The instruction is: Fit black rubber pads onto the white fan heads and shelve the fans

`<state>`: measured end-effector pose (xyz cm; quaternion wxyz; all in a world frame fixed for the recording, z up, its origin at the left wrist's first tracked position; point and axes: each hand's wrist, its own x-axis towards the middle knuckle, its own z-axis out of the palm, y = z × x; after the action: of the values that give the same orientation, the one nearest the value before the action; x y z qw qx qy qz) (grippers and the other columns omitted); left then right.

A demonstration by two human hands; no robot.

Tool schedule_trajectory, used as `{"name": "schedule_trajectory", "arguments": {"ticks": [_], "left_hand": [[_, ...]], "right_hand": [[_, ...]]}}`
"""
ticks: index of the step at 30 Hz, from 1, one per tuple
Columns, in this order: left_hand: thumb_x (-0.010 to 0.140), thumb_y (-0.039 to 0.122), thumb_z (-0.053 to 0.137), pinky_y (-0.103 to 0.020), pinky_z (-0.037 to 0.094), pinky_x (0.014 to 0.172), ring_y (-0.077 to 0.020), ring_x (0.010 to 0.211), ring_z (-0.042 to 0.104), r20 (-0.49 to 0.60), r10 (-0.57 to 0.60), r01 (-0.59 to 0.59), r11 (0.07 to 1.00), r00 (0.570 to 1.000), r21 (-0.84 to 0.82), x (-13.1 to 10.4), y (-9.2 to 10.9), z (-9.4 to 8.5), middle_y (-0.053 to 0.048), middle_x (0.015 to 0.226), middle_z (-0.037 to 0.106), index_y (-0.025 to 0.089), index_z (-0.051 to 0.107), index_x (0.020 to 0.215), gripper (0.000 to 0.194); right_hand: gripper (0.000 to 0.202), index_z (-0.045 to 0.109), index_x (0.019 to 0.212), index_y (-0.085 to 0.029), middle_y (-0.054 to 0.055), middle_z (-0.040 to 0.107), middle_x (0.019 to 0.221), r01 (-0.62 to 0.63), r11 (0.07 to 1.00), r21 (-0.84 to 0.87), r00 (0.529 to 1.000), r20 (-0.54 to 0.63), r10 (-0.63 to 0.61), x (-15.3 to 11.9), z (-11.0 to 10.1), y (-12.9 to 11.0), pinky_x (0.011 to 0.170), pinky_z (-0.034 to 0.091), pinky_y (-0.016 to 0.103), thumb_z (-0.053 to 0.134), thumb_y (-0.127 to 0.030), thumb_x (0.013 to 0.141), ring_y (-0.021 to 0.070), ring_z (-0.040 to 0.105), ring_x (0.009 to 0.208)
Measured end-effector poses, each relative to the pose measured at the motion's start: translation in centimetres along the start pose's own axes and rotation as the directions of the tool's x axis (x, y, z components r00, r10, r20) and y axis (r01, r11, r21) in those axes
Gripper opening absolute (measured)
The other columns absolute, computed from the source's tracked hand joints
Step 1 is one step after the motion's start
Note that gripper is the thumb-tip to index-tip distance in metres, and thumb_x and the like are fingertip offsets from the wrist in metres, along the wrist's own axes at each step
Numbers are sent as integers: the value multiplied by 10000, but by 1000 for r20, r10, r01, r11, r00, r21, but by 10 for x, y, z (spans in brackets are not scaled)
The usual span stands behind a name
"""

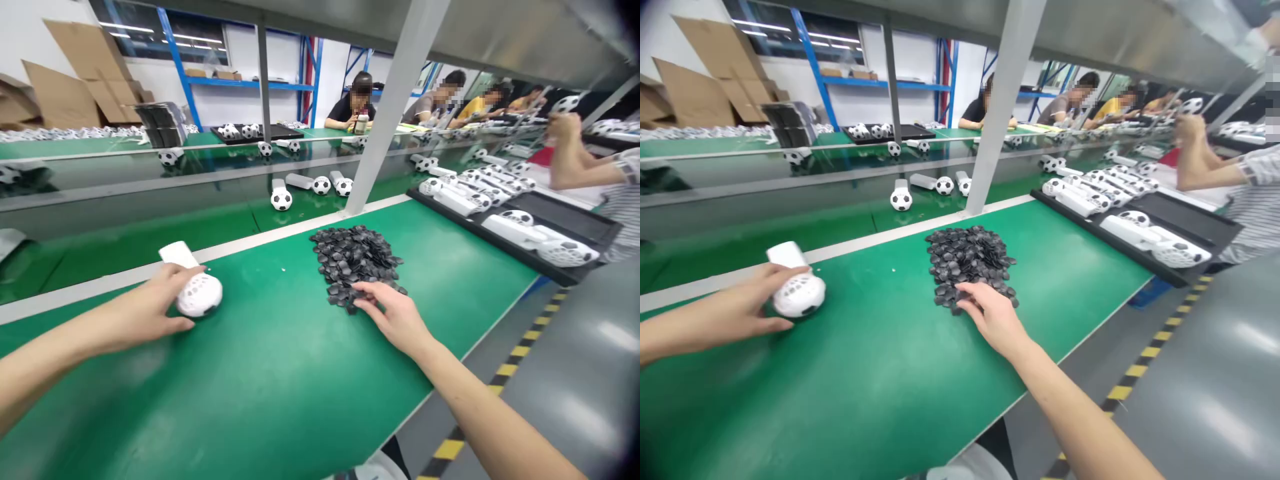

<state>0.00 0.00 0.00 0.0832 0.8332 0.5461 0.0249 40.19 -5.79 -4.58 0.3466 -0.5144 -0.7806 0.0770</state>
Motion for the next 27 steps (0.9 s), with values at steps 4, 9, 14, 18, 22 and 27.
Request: {"name": "schedule_trajectory", "arguments": {"ticks": [4,9,14,18,22,27], "left_hand": [[552,617,621,-527,266,983,-375,1160,387,-62,312,-303,945,948,126,13,55,0,-116,1212,486,208,567,1012,618],[621,726,482,-517,223,1004,-325,1021,526,90,390,-398,911,917,111,27,84,0,-107,1049,605,179,523,1076,713],[763,659,357,-397,395,882,-299,1086,491,150,268,-267,963,952,-29,13,105,6,-140,1261,475,167,250,1339,766],[765,657,349,-393,421,839,-301,1066,506,72,121,-119,993,990,-27,8,129,18,-130,1233,497,188,258,1321,733],[757,627,398,-357,459,712,-278,935,565,48,100,-97,993,994,-64,10,149,24,-95,1078,576,225,324,1262,650],[703,630,483,-360,458,726,-277,967,546,-49,101,-105,990,994,-91,7,156,29,-82,1110,527,238,302,1293,731]], "right_hand": [[145,629,917,-208,48,621,911,34,998,55,999,-32,-33,-1,-4,-2,792,478,306,500,-223,852,165,581,873],[144,642,904,-213,22,642,874,30,992,121,999,7,-31,-1,-8,-9,785,474,278,509,-215,849,143,590,831],[121,619,909,-199,12,647,803,-66,983,172,998,23,63,-1,-10,-22,692,491,258,577,-231,800,141,593,722],[47,602,816,-192,0,639,770,-75,957,280,996,73,57,5,-8,-35,678,481,244,606,-219,777,134,587,713],[52,613,820,-201,1,629,798,3,931,364,980,184,-75,13,-1,-52,713,461,253,564,-185,810,129,572,757],[89,644,805,-207,39,595,901,134,914,382,959,181,-217,17,15,-67,817,433,331,569,-158,804,161,540,882]]}}
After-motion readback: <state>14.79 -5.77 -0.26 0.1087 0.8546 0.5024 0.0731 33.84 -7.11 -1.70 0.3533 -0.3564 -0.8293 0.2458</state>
